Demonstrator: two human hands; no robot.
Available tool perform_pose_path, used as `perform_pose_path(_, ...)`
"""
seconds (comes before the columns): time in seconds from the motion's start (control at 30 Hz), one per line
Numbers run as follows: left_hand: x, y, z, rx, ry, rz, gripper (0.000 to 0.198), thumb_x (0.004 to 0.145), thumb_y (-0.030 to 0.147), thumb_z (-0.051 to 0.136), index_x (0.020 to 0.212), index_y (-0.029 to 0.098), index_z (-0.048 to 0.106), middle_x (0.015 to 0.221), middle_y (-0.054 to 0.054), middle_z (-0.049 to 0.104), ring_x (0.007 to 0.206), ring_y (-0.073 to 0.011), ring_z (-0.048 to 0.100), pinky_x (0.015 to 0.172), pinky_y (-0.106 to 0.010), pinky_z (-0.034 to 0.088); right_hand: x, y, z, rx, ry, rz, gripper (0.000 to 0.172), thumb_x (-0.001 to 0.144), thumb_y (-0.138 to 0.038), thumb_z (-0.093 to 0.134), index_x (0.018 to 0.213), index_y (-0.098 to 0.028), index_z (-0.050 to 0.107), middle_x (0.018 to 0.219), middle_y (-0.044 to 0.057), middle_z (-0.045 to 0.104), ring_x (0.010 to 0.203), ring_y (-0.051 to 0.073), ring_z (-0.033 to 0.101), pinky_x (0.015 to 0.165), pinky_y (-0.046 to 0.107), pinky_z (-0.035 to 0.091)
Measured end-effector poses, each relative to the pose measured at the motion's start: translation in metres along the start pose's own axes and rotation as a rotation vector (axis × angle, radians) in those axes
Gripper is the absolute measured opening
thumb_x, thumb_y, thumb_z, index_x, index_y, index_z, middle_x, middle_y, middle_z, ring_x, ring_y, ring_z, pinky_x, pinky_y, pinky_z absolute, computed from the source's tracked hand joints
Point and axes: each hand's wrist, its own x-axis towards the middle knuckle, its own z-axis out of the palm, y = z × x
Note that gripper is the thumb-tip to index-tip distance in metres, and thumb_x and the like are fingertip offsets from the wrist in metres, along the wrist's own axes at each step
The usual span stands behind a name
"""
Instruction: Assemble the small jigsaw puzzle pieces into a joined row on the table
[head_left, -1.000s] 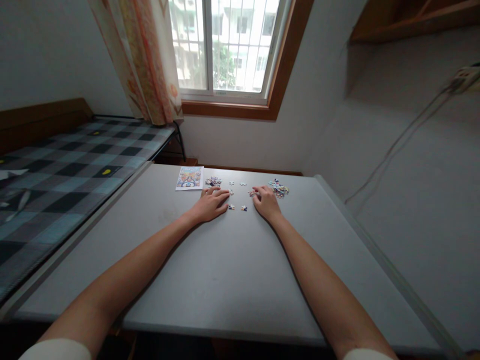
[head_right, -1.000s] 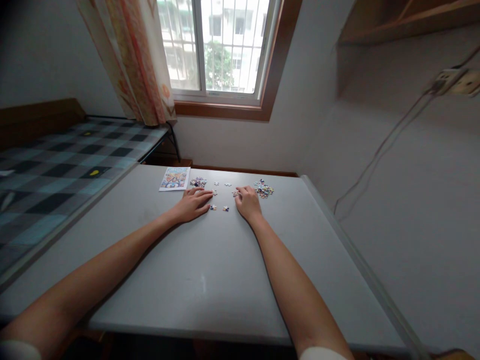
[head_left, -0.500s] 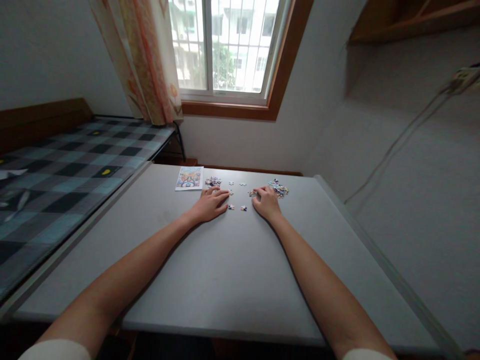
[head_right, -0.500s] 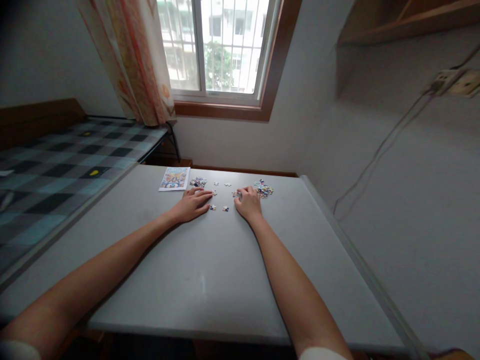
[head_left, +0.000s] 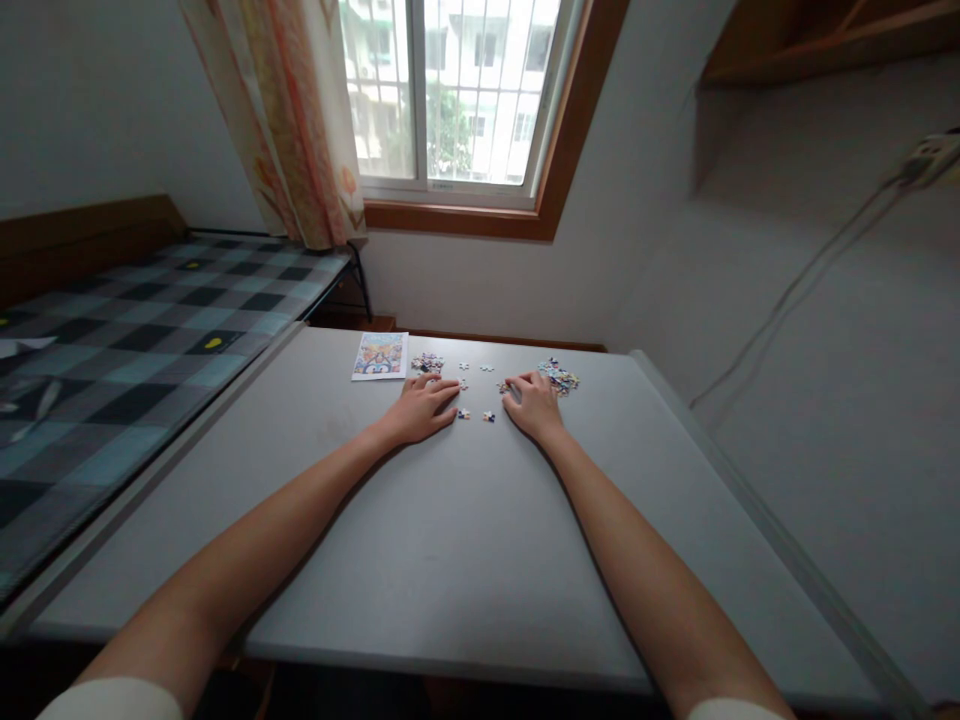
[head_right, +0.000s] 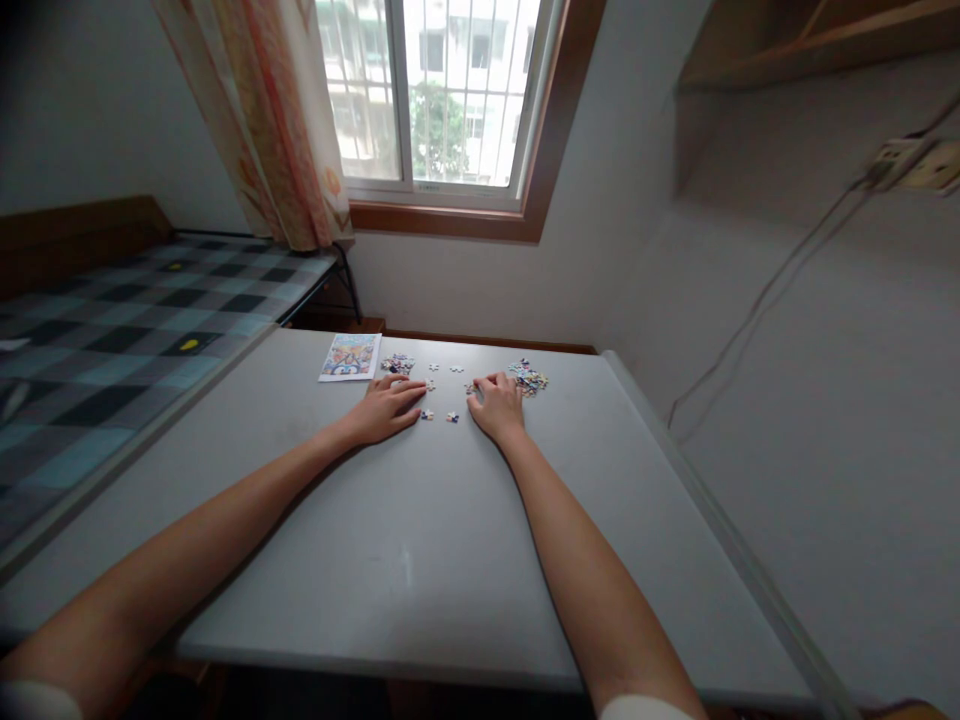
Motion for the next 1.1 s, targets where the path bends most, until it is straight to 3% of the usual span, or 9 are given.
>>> perform_pose_path(0.83,-0.0008,0.0006,-0.0001,0.024,0.021,-0.002,0.042,0.092,0.041,0.047,0.132,0.028,0.055,0.143,-0.002,0.051,0.130,-0.0278,0.041,0.106,-0.048,0.031,0.0012,0.0024,0.0020,0.023,-0.002,0.008,0.030,0.081,-0.028,0.055,0.106,-0.021,0.071,0.107,0.011,0.061,0.102,0.028,0.050,0.091,0.042,0.040)
perform_pose_path(1.1,-0.0006,0.0006,0.0004,0.041,0.076,-0.043,0.039,0.090,0.041,0.051,0.125,0.027,0.060,0.133,-0.005,0.056,0.125,-0.0282,0.042,0.104,-0.047,0.031,0.0001,-0.0010,-0.0023,0.021,-0.038,0.032,0.032,0.083,-0.028,0.054,0.108,-0.020,0.071,0.110,0.012,0.061,0.105,0.029,0.050,0.092,0.042,0.039)
